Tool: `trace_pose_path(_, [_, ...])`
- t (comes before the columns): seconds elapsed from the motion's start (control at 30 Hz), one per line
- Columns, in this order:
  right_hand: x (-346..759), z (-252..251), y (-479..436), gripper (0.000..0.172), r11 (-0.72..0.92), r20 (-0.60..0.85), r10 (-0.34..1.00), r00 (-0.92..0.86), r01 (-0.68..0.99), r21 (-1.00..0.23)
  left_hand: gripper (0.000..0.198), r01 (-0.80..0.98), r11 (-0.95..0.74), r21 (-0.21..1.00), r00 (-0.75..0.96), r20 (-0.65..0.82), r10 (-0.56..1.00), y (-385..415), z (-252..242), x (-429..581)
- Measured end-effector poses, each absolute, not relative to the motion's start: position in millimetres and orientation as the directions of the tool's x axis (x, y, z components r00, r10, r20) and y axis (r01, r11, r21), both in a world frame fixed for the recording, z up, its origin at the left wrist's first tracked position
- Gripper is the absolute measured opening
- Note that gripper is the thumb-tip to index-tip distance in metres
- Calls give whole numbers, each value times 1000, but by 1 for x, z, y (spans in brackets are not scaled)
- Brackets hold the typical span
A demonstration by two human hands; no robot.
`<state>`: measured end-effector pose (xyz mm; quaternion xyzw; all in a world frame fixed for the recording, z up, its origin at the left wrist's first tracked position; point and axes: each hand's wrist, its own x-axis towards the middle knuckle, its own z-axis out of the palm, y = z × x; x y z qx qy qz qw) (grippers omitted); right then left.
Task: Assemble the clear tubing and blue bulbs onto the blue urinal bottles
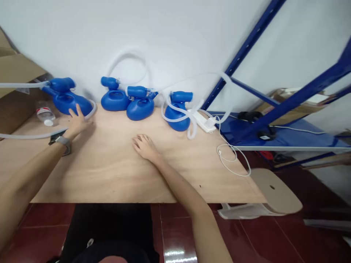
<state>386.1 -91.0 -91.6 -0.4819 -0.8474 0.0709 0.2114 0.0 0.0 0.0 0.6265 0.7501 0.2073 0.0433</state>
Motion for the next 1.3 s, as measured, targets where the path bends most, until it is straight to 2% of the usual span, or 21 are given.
trace_pose_path(0.13, [385,-80,-93,43,523,282,849,-447,788,-325,147,864,221,452,-321,156,934,38,14,-9])
trace_pose_path(0.23, [386,-72,-94,41,520,277,851,-446,792,-321,158,872,289,394,-363,128,923,51,24,-5])
trace_pose_path(0.33, [386,-70,-92,40,535,291,840,-459,791,-297,128,893,328,308,-395,186,900,52,30,3])
trace_pose_path(0.43, [387,-71,-90,39,543,306,831,-464,796,-268,109,923,304,237,-364,270,891,50,31,3])
trace_pose_path(0.67, [388,-71,-90,38,545,296,833,-467,783,-301,98,991,124,51,-134,361,923,38,24,-21])
trace_pose_path(0.77, [387,-71,-89,39,540,284,838,-465,778,-320,90,1000,-6,8,3,369,929,21,21,-23])
trace_pose_path(0.97, [386,-72,-90,41,532,296,843,-448,776,-340,72,963,-253,93,197,399,896,-28,17,-7])
trace_pose_path(1.07, [388,-72,-91,55,510,315,855,-412,780,-363,72,915,-373,153,288,400,870,-50,13,14])
trace_pose_path(1.17, [390,-71,-91,65,454,389,876,-286,762,-462,72,855,-486,182,397,376,838,-69,6,47])
trace_pose_path(1.3, [391,-58,-89,65,454,515,851,-104,638,-622,65,817,-557,150,494,317,810,-96,-4,107])
